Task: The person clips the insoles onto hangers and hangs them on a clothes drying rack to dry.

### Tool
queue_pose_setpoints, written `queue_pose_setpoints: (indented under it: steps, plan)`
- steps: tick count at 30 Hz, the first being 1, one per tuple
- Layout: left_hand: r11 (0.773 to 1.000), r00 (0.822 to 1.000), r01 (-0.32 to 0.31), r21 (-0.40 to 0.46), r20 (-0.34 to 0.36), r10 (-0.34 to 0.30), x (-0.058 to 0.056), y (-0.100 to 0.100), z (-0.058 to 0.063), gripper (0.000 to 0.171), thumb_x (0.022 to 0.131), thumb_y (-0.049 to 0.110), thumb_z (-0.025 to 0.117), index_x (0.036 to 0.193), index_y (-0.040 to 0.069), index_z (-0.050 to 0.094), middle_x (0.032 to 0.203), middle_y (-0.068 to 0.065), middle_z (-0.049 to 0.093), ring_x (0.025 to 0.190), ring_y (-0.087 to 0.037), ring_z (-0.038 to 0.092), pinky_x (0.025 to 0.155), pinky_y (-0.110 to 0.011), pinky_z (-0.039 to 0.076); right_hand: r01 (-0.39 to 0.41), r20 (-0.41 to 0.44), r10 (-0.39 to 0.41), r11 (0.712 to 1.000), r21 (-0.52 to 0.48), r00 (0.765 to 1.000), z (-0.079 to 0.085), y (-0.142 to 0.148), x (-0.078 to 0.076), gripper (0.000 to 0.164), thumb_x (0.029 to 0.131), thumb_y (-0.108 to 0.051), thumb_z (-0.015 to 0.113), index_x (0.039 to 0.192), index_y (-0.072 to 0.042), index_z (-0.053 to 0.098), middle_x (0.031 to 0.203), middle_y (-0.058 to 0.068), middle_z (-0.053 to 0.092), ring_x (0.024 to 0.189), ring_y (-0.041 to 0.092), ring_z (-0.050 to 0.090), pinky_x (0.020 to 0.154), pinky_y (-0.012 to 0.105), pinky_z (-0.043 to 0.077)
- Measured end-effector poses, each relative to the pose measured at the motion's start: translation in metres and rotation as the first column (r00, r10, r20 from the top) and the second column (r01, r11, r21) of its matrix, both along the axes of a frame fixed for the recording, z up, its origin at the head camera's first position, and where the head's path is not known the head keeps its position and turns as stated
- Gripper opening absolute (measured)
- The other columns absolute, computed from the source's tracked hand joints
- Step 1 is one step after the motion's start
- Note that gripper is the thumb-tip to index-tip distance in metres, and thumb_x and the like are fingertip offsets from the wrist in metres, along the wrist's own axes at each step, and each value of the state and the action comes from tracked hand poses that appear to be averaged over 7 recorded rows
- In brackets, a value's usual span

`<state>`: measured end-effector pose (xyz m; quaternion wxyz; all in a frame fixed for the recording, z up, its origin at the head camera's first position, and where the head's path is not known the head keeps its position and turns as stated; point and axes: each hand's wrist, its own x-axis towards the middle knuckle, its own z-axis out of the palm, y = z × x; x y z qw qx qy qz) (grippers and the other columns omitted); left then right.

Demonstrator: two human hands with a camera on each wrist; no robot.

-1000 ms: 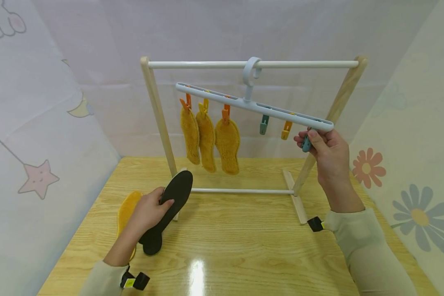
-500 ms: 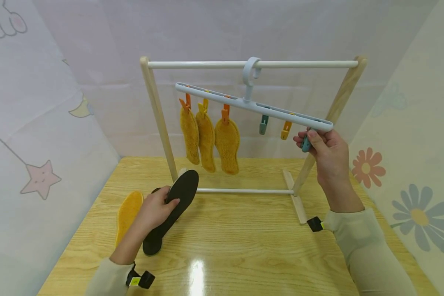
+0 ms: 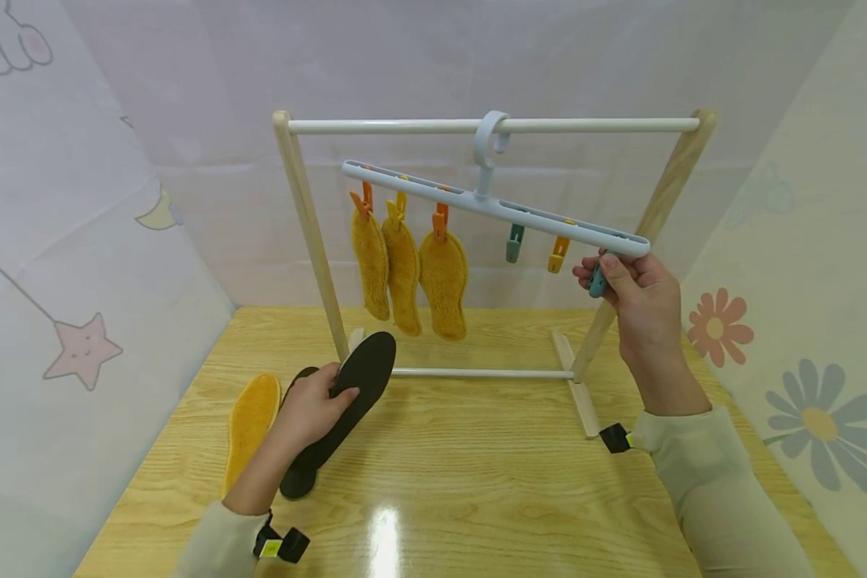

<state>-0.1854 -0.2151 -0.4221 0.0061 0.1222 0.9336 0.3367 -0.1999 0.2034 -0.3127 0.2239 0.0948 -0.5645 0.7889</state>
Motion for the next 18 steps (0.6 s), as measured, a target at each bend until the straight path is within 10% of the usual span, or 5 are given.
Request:
queue_pose_setpoints:
  steps: [18]
  plan:
    - [1.0,1.0,-0.003,0.024,0.01,0.002,0.0013,0.0086,-0.0019,0.012,0.096,0.018,0.07,0.095,0.009,0.061,0.091,-0.008,0.072,0.074,-0.022,0.062,0.066,-0.038,0.047,0.007,0.011,-0.008,1.0,0.011,1.0,-0.0005,0.0008,0.0007,0.027,0.095,-0.012,0.069,0.114,0.007,0.064,0.094,0.012,0.074,0.085,0.021,0.075,0.084,0.031,0.057]
